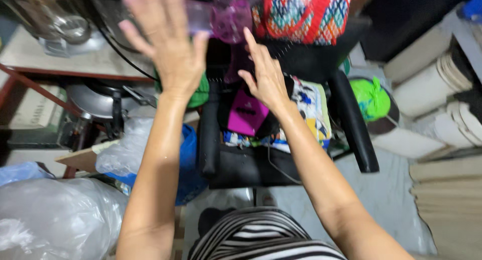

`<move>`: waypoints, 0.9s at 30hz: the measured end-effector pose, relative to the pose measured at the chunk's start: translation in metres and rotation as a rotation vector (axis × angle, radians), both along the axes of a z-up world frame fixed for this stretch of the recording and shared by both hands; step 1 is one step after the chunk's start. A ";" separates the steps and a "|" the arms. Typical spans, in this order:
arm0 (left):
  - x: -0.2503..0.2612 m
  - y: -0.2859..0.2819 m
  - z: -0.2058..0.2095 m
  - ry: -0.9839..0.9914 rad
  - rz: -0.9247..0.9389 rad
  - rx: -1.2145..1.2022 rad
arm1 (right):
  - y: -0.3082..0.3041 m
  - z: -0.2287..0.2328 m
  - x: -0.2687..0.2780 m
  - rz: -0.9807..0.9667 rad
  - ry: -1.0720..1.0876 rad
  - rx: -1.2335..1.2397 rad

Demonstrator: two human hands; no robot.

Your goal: The person reassembles a table fan by attaching the fan blades, securing the central hub nut, and fitting the front grille. The person uses a red cloth to wipe the fan base and grille during the process.

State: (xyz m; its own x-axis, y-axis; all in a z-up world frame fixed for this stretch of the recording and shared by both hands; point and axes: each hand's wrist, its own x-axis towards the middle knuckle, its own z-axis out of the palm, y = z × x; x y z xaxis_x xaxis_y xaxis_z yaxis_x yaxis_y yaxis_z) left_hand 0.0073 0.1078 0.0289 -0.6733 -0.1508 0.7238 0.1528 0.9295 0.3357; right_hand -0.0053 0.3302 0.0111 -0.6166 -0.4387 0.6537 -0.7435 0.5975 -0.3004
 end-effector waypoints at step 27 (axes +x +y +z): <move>0.071 0.085 -0.118 -0.215 -0.349 0.068 | 0.072 -0.126 0.064 -0.097 -0.743 -0.096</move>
